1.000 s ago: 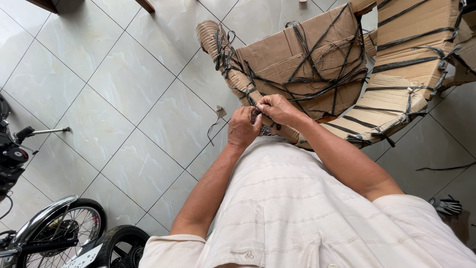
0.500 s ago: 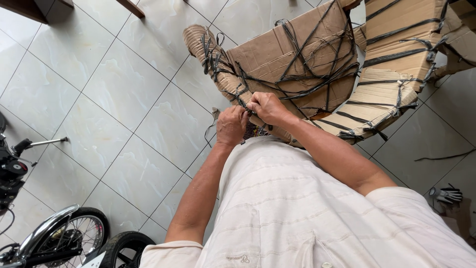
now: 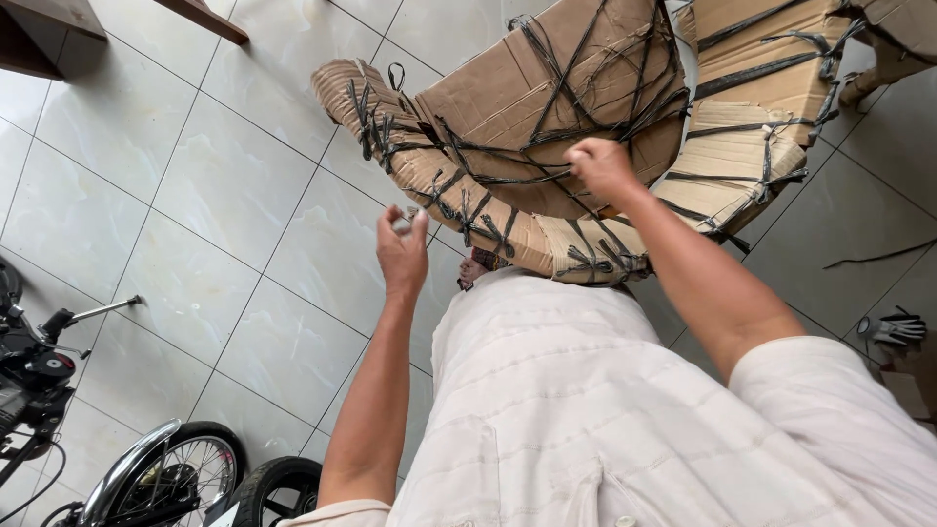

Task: Wrapping and securing cardboard components with plastic straps using a hook tool to assemble a furniture structure

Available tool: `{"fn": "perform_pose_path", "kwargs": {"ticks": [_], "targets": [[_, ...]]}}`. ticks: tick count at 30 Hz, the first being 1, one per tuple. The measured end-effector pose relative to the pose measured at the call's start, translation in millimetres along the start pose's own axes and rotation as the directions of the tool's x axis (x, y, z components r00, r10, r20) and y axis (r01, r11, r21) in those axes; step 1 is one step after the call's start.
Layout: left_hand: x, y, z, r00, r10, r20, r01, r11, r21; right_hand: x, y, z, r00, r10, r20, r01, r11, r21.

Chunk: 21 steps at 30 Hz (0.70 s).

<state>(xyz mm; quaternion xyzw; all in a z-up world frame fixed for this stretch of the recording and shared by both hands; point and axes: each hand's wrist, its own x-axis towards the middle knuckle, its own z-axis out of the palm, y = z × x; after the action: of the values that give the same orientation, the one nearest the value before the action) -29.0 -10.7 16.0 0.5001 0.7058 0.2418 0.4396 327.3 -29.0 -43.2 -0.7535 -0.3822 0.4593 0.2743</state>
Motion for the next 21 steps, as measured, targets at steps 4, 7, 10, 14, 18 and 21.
{"fn": "perform_pose_path", "kwargs": {"ticks": [4,7,10,14,18,21], "targets": [[32,33,25,0.996,0.027,-0.084,-0.023,0.999,0.041,20,63,-19,0.992,0.122,-0.014,-0.123,0.986,-0.111],[64,28,57,0.984,-0.027,-0.175,0.036,0.998,0.047,16,69,-15,0.983,0.179,0.044,-0.168,0.969,-0.181],[89,4,84,0.966,-0.069,-0.250,0.091,0.993,0.079,21,72,-4,0.968,0.197,0.153,-0.144,0.943,-0.301],[99,-10,102,0.895,-0.105,-0.434,0.213,0.954,0.210,42,98,18,0.912,0.232,0.338,-0.052,0.883,-0.466],[93,-10,103,0.858,-0.081,-0.507,0.230,0.943,0.239,61,126,59,0.852,0.318,0.416,-0.014,0.808,-0.589],[94,-9,102,0.853,-0.010,-0.522,0.175,0.948,0.268,80,130,84,0.849,0.304,0.431,0.035,0.783,-0.620]]}}
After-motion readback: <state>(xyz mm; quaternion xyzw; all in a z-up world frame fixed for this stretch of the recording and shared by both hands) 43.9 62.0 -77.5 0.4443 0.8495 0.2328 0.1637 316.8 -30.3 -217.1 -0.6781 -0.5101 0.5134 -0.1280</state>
